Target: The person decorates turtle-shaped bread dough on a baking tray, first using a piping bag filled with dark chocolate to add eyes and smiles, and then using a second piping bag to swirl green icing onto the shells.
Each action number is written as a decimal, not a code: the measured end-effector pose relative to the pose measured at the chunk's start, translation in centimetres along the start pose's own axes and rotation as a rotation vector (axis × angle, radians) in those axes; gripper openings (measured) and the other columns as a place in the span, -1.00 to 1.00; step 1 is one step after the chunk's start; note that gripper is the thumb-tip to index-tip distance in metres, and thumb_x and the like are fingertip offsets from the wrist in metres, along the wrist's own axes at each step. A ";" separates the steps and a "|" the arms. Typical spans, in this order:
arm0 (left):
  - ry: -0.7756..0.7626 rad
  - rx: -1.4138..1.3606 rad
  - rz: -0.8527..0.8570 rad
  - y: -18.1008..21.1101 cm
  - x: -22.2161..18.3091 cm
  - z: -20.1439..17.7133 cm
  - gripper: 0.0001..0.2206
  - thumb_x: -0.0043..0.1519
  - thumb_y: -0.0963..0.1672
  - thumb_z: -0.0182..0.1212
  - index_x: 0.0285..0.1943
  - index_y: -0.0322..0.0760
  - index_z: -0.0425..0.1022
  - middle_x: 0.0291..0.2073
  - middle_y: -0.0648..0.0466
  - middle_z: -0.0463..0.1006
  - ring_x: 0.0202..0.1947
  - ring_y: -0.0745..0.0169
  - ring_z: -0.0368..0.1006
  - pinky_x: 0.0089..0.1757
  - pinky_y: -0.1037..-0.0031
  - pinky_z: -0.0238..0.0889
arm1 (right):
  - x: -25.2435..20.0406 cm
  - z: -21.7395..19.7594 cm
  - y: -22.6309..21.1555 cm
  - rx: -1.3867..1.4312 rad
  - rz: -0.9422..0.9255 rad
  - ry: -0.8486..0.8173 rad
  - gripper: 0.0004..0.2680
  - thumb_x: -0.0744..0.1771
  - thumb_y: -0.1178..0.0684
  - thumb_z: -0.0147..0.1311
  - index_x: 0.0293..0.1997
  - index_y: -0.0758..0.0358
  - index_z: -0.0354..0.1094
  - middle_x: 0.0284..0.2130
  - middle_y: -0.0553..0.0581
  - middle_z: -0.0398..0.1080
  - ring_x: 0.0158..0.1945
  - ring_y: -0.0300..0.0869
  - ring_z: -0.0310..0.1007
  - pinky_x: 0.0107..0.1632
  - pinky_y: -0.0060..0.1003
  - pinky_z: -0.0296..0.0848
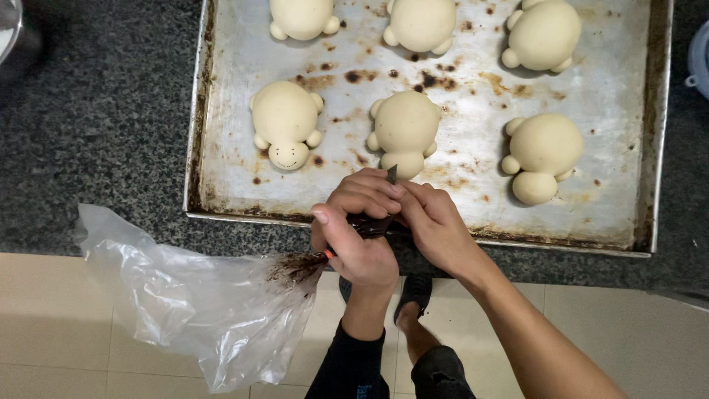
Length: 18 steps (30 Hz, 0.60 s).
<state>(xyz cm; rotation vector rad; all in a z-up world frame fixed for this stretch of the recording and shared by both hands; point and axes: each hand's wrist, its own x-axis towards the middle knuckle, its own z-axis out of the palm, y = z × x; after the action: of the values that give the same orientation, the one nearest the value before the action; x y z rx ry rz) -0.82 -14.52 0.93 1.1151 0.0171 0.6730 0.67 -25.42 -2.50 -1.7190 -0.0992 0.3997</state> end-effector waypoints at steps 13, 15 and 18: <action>0.008 0.007 -0.011 -0.2 0.1 0.0 -0.48 0.59 0.03 -0.38 -0.35 -0.37 0.26 -0.47 -0.11 0.45 -0.36 0.04 0.47 0.03 0.08 0.39 | 0.1 0.1 0.2 -0.025 0.012 0.015 -0.82 0.42 0.11 -0.14 -0.15 0.40 0.40 -0.53 0.02 0.38 -0.41 -0.34 0.28 -0.33 -0.38 0.33; 0.002 0.012 -0.008 -0.2 0.2 -0.1 -0.48 0.58 0.03 -0.38 -0.34 -0.37 0.26 -0.47 -0.11 0.45 -0.37 0.05 0.46 0.03 0.09 0.40 | 0.1 0.1 0.1 -0.033 0.011 0.015 -0.82 0.42 0.12 -0.14 -0.15 0.40 0.40 -0.53 0.03 0.38 -0.42 -0.33 0.27 -0.34 -0.37 0.32; 0.008 0.014 -0.013 -0.3 0.3 0.0 -0.48 0.59 0.02 -0.37 -0.35 -0.37 0.26 -0.49 -0.10 0.44 -0.37 0.04 0.46 0.03 0.09 0.39 | 0.2 0.1 -0.2 -0.040 -0.003 0.016 -0.82 0.42 0.12 -0.15 -0.14 0.41 0.39 -0.52 0.03 0.39 -0.41 -0.33 0.28 -0.34 -0.37 0.32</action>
<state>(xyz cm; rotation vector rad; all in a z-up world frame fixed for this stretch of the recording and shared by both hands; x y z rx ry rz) -0.46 -14.42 0.78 1.1248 0.0356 0.6667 0.89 -25.26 -2.38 -1.7606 -0.0992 0.3842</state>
